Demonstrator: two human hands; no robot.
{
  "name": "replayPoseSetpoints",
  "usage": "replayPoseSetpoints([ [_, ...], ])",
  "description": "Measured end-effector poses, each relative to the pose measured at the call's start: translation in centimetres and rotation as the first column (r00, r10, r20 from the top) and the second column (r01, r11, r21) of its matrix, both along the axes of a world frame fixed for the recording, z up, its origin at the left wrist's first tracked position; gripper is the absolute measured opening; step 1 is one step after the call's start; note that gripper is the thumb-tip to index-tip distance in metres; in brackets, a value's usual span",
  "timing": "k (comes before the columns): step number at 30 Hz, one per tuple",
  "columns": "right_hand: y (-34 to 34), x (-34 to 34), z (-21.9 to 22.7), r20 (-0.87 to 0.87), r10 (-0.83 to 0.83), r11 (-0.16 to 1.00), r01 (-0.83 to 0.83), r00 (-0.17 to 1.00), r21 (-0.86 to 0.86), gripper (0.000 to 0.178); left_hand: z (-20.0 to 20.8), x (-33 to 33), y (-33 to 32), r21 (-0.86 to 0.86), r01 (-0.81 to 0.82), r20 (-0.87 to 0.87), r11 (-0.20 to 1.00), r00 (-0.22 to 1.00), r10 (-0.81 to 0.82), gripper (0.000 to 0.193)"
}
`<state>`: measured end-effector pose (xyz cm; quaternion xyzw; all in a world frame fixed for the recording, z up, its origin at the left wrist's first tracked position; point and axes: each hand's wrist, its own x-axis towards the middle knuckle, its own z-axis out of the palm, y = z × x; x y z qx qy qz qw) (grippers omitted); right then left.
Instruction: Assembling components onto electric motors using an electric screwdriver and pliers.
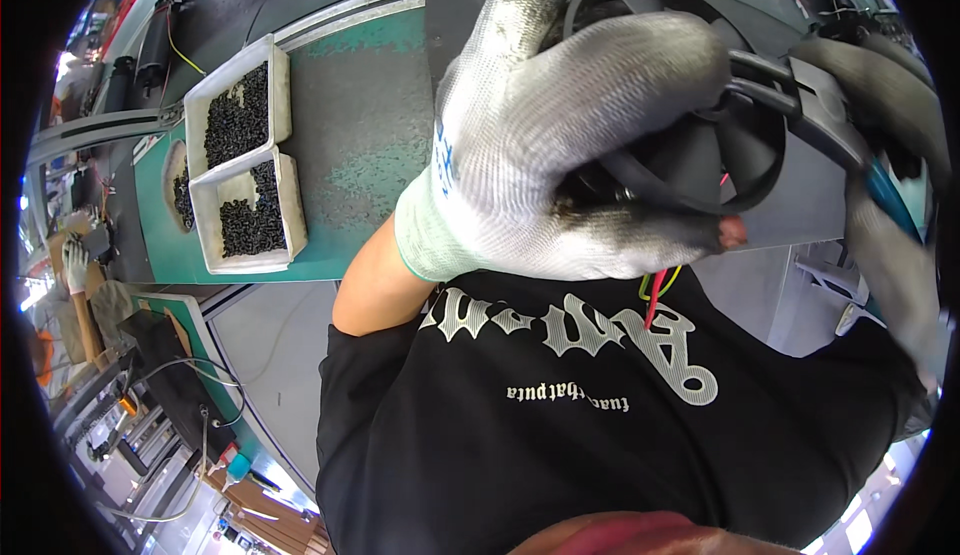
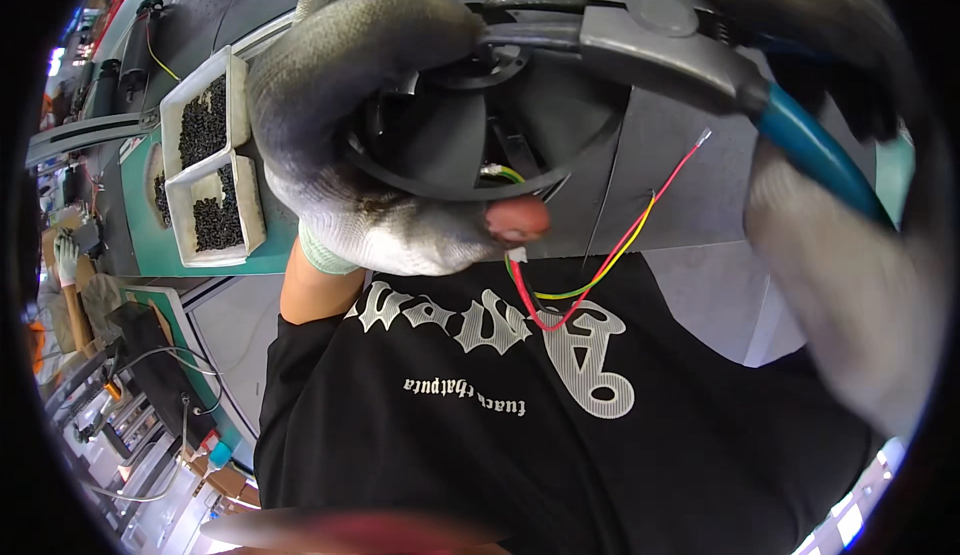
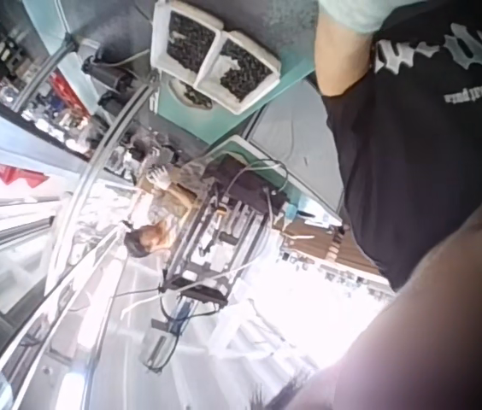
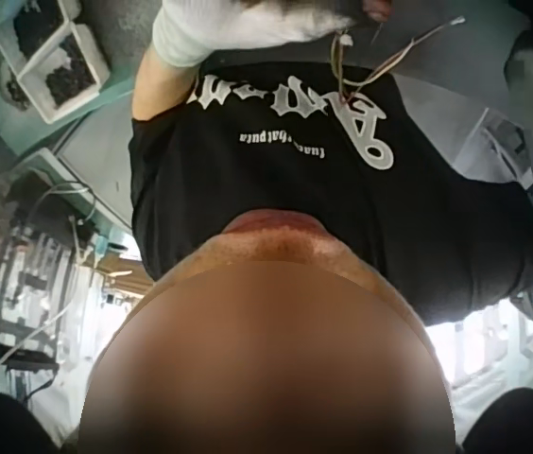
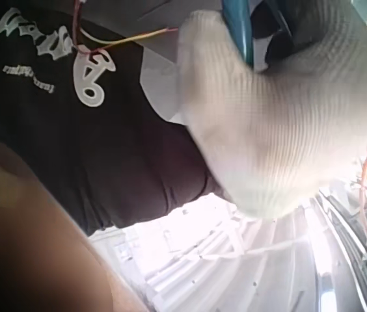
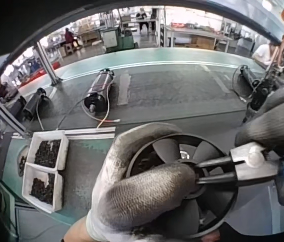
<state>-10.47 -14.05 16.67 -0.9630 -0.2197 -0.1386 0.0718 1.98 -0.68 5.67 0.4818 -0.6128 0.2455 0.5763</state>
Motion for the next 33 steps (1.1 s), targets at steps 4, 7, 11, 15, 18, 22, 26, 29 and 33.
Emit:
replayPoseSetpoints([
  [4, -3.8, -4.0, -0.8, 0.054, 0.033, 0.998, -0.036, 0.998, 0.056, 0.039, -0.8, -0.9, 0.0, -0.019, 0.123, -0.138, 0.992, 0.983, -0.124, 0.059],
  [7, -9.5, 1.4, -4.4, 0.086, 0.095, 0.990, -0.103, 0.992, 0.092, 0.037, 0.1, -0.3, 2.3, 0.153, 0.201, -0.252, 0.968, 0.955, -0.159, 0.061],
  [11, -7.3, 4.6, -4.5, 0.144, 0.119, 0.987, -0.133, 0.982, 0.093, 0.036, 0.3, 0.4, 2.0, 0.148, 0.276, -0.205, 0.950, 0.948, -0.244, 0.065],
  [15, -11.5, 3.2, -15.2, 0.209, -0.461, 0.815, 0.318, 0.863, 0.485, 0.038, -0.6, 0.1, 2.1, 0.050, 0.320, -0.302, 0.946, 0.908, -0.291, 0.076],
  [18, -16.8, 1.8, -20.7, 0.123, -0.713, 0.688, 0.656, 0.690, 0.311, 0.045, -1.3, 0.4, 1.4, -0.030, 0.382, -0.355, 0.924, 0.860, -0.367, 0.085],
  [22, -11.4, -0.7, -18.3, 0.037, -0.526, 0.809, 0.487, 0.850, 0.328, 0.055, -1.8, -0.2, 1.7, -0.079, 0.365, -0.381, 0.928, 0.849, -0.366, 0.098],
  [26, -4.5, -2.3, -19.3, -0.595, 0.294, 0.299, 0.519, 0.748, 0.801, 0.100, -0.5, -1.0, 1.6, 0.233, 0.030, -0.336, 0.972, 0.941, 0.052, 0.092],
  [29, -3.3, -2.4, -22.5, -0.454, 0.549, -0.129, 0.608, 0.702, 0.783, 0.099, 0.2, -3.4, -0.5, 0.343, -0.318, -0.162, 0.884, 0.907, 0.390, 0.080],
  [33, -3.7, 2.7, -19.7, -0.391, 0.028, -0.053, 0.392, 0.920, 0.918, 0.068, -1.7, -6.1, 3.7, 0.369, -0.216, -0.179, 0.904, 0.938, 0.297, 0.066],
])
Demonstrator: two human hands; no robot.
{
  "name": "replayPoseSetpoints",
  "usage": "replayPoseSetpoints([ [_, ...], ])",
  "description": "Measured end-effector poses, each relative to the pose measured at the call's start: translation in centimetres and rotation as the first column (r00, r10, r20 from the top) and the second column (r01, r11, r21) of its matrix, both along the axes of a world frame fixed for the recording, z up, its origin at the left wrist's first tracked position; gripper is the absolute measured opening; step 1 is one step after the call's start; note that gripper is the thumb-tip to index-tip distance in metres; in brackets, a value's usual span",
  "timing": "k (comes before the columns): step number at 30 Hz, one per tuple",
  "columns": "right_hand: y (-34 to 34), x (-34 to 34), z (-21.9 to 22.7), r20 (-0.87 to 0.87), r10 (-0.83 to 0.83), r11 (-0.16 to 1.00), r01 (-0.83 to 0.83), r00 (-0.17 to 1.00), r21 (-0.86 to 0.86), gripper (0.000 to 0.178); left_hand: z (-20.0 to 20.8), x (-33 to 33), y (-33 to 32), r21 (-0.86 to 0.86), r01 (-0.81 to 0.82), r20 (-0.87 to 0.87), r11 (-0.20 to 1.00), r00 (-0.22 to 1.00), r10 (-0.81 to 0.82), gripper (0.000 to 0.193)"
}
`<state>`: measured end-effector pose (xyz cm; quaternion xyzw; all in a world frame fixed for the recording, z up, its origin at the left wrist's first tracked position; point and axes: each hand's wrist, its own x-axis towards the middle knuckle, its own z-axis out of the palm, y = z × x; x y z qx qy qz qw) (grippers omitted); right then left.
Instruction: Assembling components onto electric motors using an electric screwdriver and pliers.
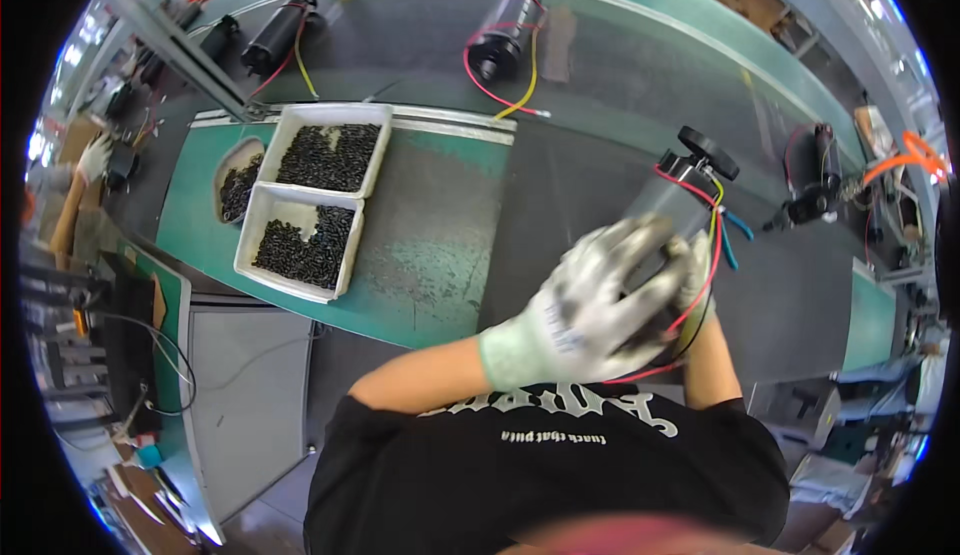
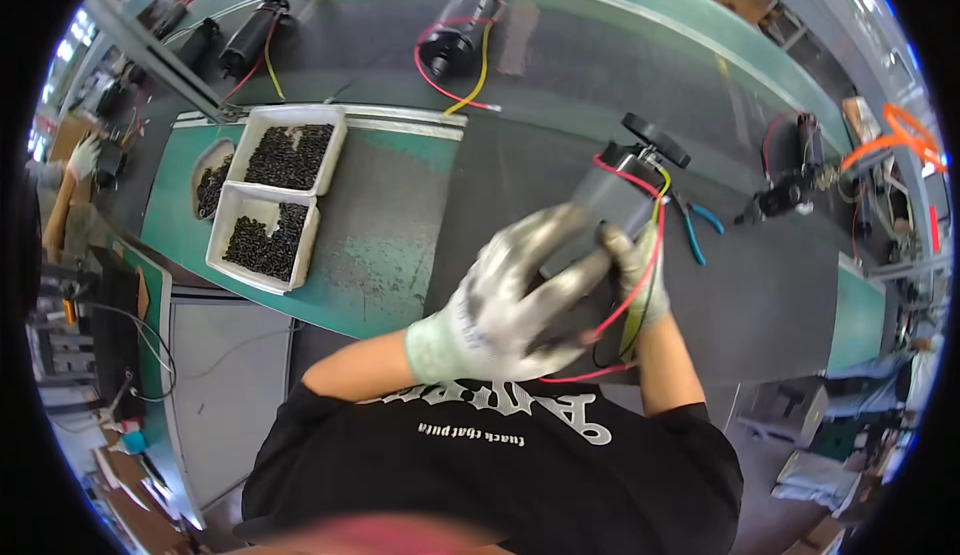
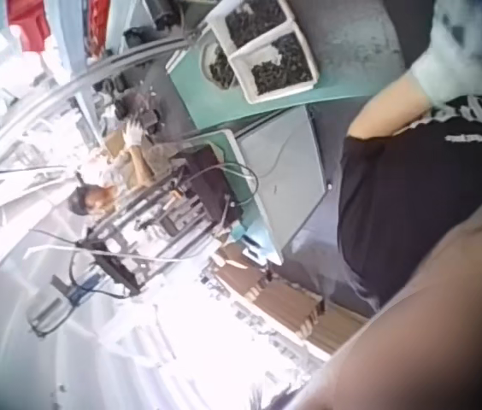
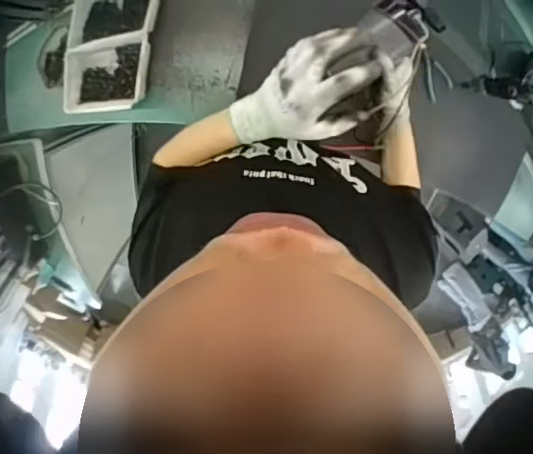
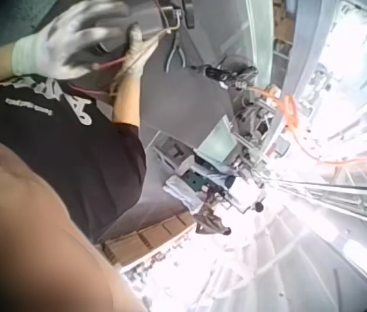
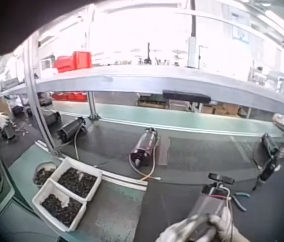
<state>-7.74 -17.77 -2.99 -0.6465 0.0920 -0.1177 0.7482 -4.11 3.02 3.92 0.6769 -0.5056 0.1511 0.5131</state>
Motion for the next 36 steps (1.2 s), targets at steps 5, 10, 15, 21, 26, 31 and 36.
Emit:
replayPoseSetpoints([
  [5, -8.1, 9.0, 5.8, 0.027, -0.084, 0.876, 0.086, 0.996, -0.475, 0.053, -5.7, -1.0, 7.4, 0.221, -0.235, -0.201, 0.946, 0.939, 0.281, 0.040],
  [10, -20.0, 23.5, 6.5, -0.168, -0.393, 0.320, -0.036, 0.904, -0.947, 0.070, -7.9, -2.1, 9.8, 0.257, -0.331, -0.203, 0.908, 0.900, 0.385, 0.028],
  [15, -33.0, 31.8, 2.6, -0.305, -0.594, 0.198, -0.232, 0.744, -0.952, 0.067, -8.9, -1.2, 10.4, 0.141, -0.396, -0.175, 0.907, 0.892, 0.417, 0.016],
  [21, 4.0, 23.6, 5.2, -0.233, 0.414, 0.591, -0.455, 0.880, -0.666, 0.047, -9.6, -2.4, 10.3, 0.161, -0.438, -0.126, 0.884, 0.879, 0.459, 0.015],
  [26, 9.2, 28.1, 0.3, -0.317, 0.382, 0.862, -0.458, 0.868, -0.217, 0.049, -9.5, -2.2, 9.8, 0.185, -0.427, -0.140, 0.885, 0.880, 0.453, 0.011],
  [31, 6.4, 29.4, -2.3, -0.339, 0.179, 0.937, -0.265, 0.924, -0.226, 0.060, -9.4, -2.6, 10.0, 0.152, -0.489, -0.151, 0.859, 0.847, 0.509, 0.008],
  [36, 1.2, 20.3, 7.6, -0.298, 0.167, 0.902, -0.267, 0.940, -0.338, 0.036, -7.8, -4.2, 13.5, 0.100, -0.464, -0.377, 0.880, 0.801, 0.465, 0.005],
])
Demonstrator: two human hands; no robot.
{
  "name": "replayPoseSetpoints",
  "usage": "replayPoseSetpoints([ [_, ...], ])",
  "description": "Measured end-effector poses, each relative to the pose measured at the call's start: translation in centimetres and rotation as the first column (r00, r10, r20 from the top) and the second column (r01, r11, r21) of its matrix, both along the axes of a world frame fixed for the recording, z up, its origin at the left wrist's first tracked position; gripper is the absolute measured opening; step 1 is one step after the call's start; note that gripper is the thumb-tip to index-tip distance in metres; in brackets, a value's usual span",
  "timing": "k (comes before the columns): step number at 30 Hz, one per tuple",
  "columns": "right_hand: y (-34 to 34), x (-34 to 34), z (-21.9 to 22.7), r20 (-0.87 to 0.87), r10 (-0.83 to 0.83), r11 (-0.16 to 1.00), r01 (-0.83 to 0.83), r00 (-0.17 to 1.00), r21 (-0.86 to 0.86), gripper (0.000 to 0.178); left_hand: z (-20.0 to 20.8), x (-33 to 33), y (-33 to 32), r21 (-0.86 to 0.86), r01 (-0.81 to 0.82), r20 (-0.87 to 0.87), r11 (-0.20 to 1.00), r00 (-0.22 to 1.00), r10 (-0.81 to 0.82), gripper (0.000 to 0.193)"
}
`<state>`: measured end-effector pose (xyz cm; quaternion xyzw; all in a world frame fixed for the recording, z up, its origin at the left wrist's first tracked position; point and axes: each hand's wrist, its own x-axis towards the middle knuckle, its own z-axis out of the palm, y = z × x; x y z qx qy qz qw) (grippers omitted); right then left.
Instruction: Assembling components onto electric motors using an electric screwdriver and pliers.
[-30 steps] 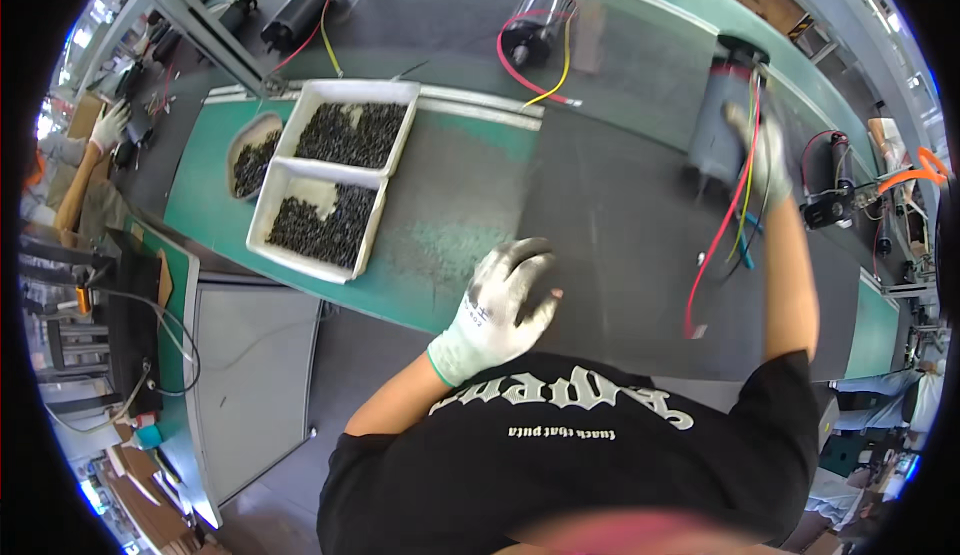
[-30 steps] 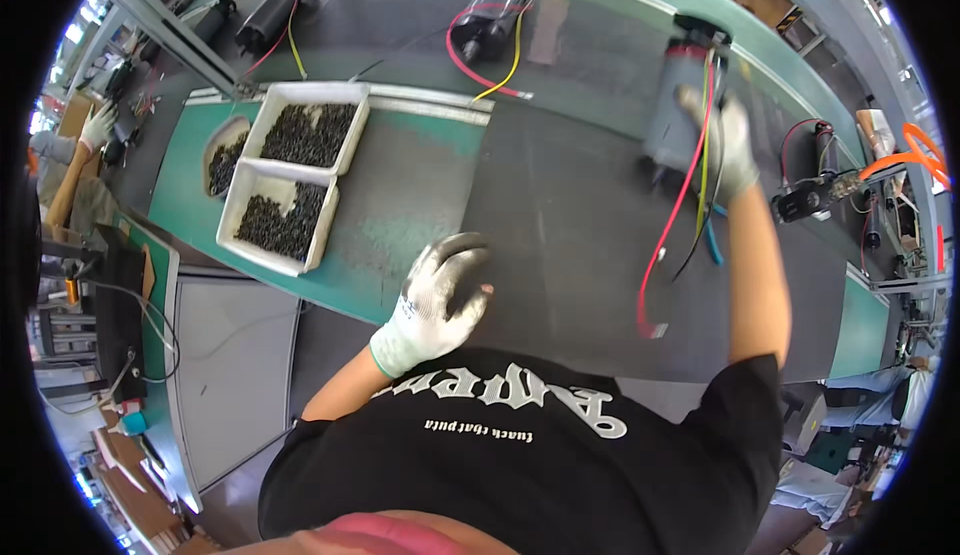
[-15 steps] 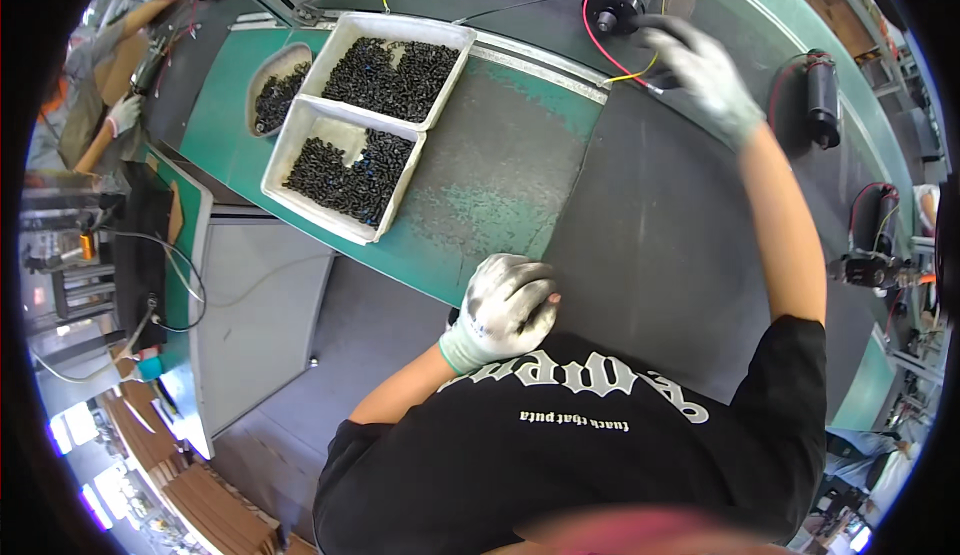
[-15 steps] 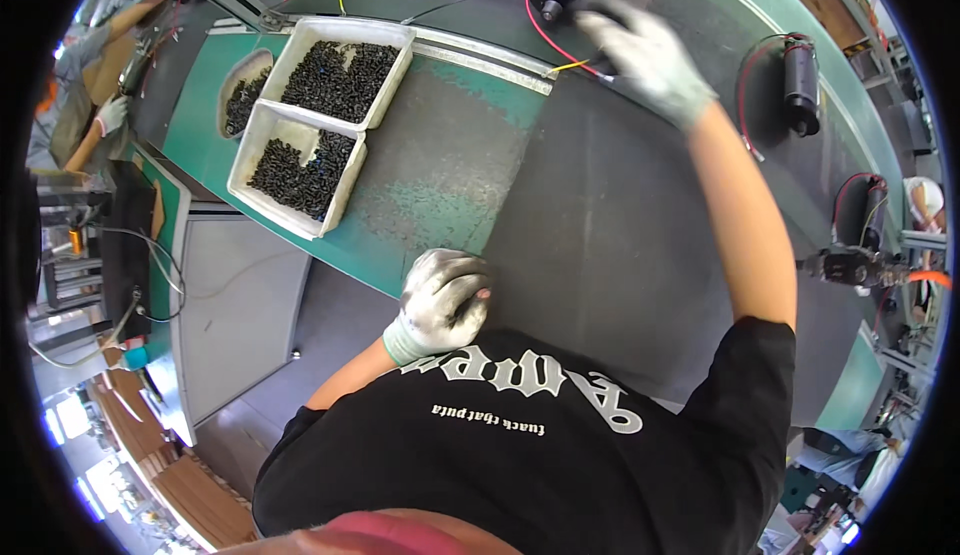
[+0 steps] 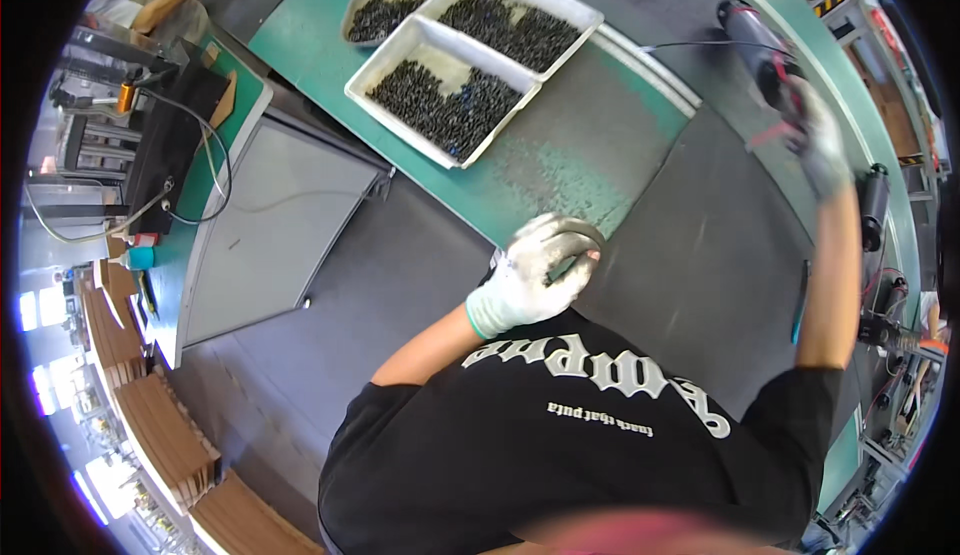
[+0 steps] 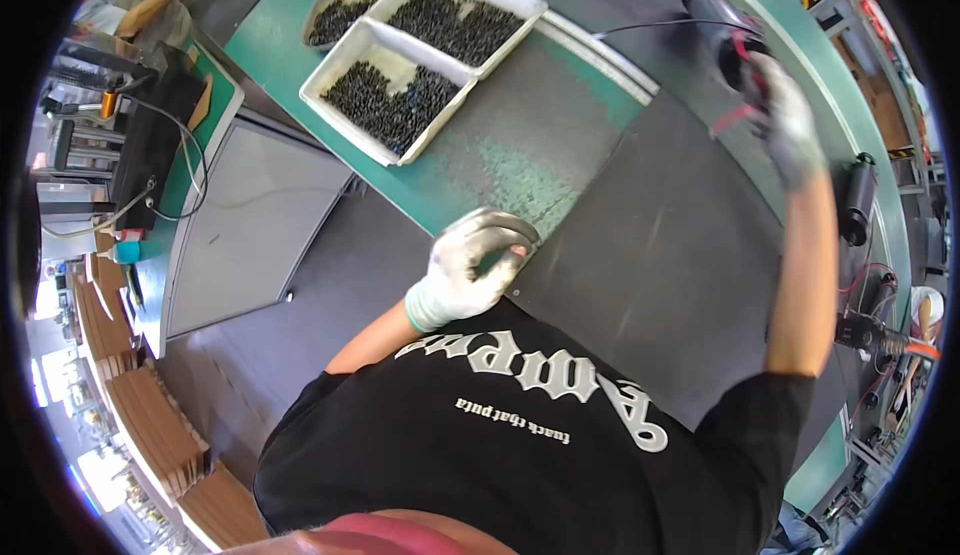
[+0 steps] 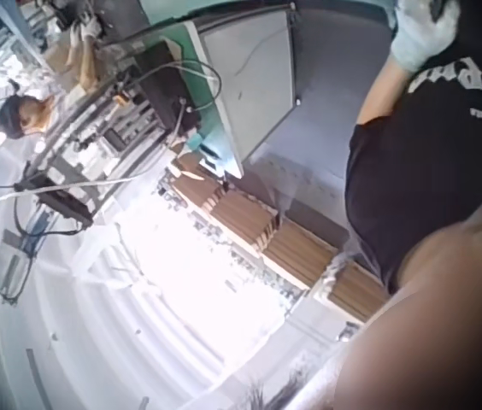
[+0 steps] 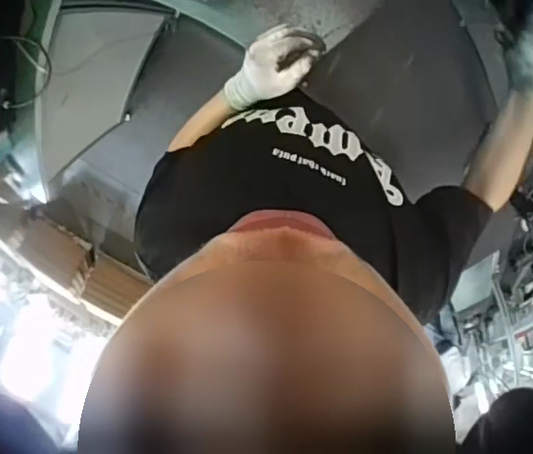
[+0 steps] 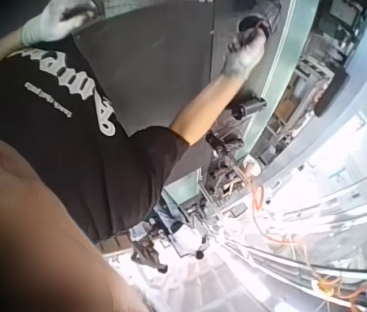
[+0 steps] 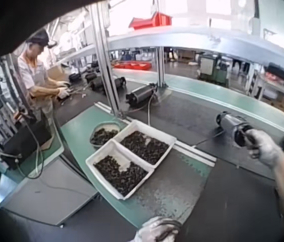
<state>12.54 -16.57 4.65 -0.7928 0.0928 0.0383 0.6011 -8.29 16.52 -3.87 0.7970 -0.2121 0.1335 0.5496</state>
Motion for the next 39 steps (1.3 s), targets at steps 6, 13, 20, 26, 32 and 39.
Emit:
replayPoseSetpoints([
  [6, 0.7, -13.8, 0.2, -0.141, 0.204, 0.944, -0.233, 0.969, -0.234, 0.033, 7.2, 3.8, 5.2, 0.158, -0.307, 0.031, 0.938, 0.951, 0.306, 0.006],
  [13, 5.3, -21.5, -4.5, -0.277, 0.126, 0.989, -0.099, 0.953, 0.109, 0.039, 3.0, 23.9, 11.1, 0.873, -0.417, 0.353, 0.254, 0.898, 0.262, 0.041],
  [20, -7.8, -25.8, -1.4, 0.560, -0.622, 0.755, 0.609, 0.547, 0.244, 0.041, 2.1, 26.5, 12.6, 0.957, -0.160, 0.096, 0.242, 0.961, 0.259, 0.053],
  [26, -21.1, -23.1, -1.5, 0.861, -0.369, 0.573, 0.815, 0.349, -0.085, 0.049, 3.2, 26.3, 13.3, 0.842, -0.231, 0.150, 0.487, 0.968, 0.199, 0.040],
  [32, -26.7, -19.6, -2.6, 0.386, -0.137, 0.978, 0.062, 0.912, 0.201, 0.050, 4.3, 23.8, 11.8, 0.760, -0.312, 0.157, 0.570, 0.939, 0.306, 0.035],
  [39, -23.3, -21.8, -1.7, 0.405, -0.382, 0.908, 0.257, 0.831, 0.331, 0.046, 2.6, 25.5, 13.1, 0.758, -0.382, 0.241, 0.528, 0.917, 0.318, 0.030],
])
